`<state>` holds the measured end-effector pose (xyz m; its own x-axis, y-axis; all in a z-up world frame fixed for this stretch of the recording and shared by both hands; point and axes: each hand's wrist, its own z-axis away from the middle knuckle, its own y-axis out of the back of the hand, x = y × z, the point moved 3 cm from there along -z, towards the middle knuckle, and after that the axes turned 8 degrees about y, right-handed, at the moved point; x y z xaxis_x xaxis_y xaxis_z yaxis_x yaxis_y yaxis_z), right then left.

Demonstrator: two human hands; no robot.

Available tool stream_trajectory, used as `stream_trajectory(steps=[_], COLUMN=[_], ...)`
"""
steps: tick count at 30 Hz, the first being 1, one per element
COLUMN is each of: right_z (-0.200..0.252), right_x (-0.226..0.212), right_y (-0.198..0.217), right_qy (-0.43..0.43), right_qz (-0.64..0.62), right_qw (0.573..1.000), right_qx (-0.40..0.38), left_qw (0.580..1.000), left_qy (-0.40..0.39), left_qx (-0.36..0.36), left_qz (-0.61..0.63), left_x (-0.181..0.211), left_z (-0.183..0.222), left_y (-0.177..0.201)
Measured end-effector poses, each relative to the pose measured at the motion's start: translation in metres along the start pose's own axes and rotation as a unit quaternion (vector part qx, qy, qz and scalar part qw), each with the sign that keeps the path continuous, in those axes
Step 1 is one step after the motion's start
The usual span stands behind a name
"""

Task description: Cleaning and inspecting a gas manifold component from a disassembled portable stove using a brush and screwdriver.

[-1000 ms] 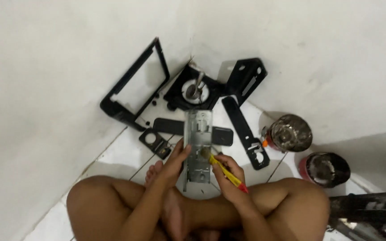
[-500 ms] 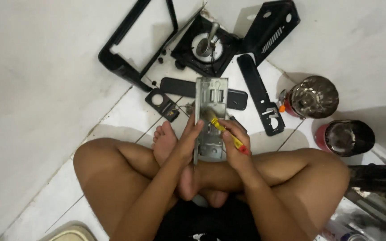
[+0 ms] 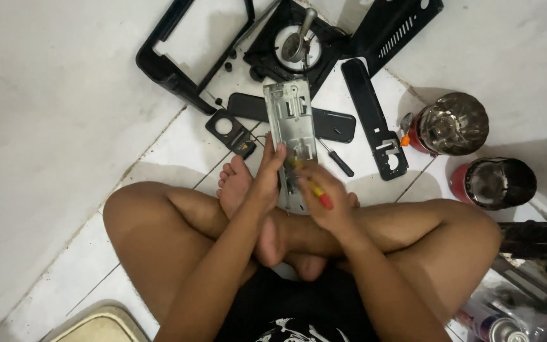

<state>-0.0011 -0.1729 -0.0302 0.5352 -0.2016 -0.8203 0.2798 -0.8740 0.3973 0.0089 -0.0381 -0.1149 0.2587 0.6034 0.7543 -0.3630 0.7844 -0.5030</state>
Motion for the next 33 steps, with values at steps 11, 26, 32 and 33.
stream_trajectory(steps=[11,26,32,33], right_z=[0.011,0.004,0.006,0.008], right_x=[0.044,0.005,-0.003,-0.001], right_y=[0.014,0.009,0.011,0.013], right_qy=[-0.106,-0.022,-0.007,-0.014], right_qz=[-0.146,-0.072,0.081,0.105], right_qw=[0.982,0.997,0.995,0.994], right_qx=[0.060,0.004,-0.049,-0.030], left_qw=[0.991,0.997,0.998,0.997], left_qy=[0.051,0.010,-0.021,-0.030], left_qx=[0.024,0.057,0.065,0.067], left_qz=[0.122,0.045,0.000,-0.016], left_x=[0.015,0.026,0.029,0.028], left_z=[0.015,0.024,0.030,0.031], left_y=[-0.010,-0.012,-0.015,-0.014])
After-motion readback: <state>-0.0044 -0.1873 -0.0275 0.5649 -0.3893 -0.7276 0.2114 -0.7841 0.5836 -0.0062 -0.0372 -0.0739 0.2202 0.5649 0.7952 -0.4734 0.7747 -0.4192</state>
